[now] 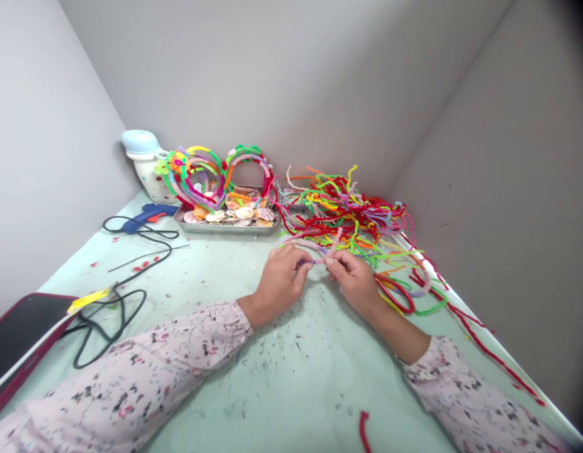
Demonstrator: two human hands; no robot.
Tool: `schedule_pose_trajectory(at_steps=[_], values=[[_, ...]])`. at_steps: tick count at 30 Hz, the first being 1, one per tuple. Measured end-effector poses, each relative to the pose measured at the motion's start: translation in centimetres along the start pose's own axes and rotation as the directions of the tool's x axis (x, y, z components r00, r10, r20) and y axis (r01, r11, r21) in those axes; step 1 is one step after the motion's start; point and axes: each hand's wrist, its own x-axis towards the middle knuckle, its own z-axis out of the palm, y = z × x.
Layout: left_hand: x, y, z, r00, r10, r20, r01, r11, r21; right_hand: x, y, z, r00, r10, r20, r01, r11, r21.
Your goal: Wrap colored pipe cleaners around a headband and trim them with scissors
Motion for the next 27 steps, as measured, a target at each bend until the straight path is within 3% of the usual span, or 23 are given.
schedule_pose_trajectory(at_steps=[20, 27], values=[[0.09, 0.01, -0.04, 1.0, 0.0, -0.001, 0.0, 1.0, -0.001, -0.03, 0.06, 0.03, 1.0, 0.004, -0.002, -0.004, 1.0, -0.006], [0.1, 0.09, -0.07, 1.0, -0.01, -0.012, 0.01, 1.0, -0.01, 0.07, 0.21, 0.14, 1.0, -0.005, 0.016, 0.004, 0.997, 0.083]])
